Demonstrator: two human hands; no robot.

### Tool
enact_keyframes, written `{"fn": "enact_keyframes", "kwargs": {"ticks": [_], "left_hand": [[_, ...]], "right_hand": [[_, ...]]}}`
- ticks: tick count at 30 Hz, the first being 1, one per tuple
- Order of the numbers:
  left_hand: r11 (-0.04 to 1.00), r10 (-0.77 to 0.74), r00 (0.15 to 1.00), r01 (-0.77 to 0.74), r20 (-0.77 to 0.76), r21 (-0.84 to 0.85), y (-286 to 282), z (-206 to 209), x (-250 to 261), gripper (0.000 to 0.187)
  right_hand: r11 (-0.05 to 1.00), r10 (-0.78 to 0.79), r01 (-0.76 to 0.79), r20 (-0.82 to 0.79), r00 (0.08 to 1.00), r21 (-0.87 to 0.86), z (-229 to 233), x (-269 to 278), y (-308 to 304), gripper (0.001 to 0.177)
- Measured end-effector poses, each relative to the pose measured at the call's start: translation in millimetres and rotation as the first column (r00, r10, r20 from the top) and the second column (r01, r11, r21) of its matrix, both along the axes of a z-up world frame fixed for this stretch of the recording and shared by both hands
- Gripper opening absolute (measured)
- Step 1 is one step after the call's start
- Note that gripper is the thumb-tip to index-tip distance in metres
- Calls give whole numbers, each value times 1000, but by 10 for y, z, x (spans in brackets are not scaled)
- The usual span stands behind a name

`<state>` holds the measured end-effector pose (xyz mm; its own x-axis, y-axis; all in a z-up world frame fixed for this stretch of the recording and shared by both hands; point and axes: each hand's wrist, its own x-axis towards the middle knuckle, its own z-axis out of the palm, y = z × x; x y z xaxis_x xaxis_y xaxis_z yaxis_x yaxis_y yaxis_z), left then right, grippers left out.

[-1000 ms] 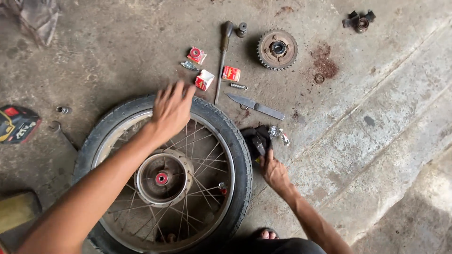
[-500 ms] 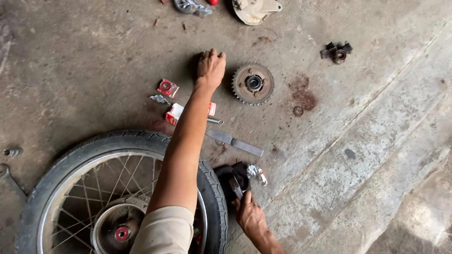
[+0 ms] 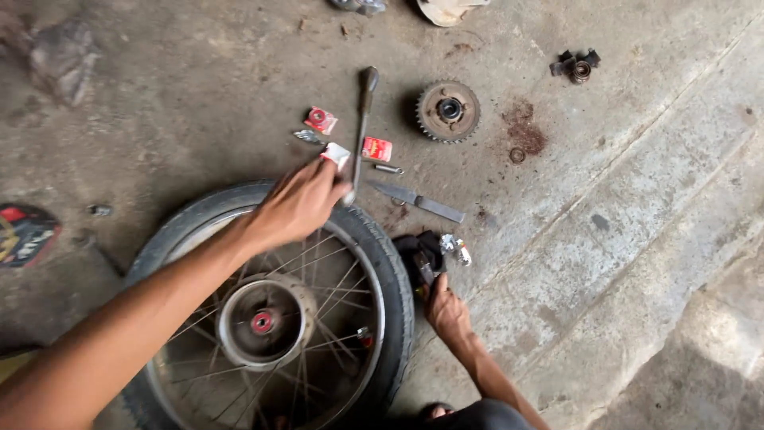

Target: The person removes a motorcycle wheel from the bike, places it on the floor, and uses a hammer to tap a bearing into the hub. They then flip the wheel over and continue hammering the bearing into place.

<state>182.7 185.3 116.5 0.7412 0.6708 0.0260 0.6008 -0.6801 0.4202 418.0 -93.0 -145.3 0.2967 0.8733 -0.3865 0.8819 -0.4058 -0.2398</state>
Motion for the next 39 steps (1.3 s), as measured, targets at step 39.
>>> {"fn": "enact_keyframes", "kwargs": {"ticks": [39], "left_hand": [[818, 433, 872, -487, -228, -307, -2903, -1340, -2037, 63]], "right_hand": [[645, 759, -720, -327, 563, 256, 2167, -2261, 528, 71]]}}
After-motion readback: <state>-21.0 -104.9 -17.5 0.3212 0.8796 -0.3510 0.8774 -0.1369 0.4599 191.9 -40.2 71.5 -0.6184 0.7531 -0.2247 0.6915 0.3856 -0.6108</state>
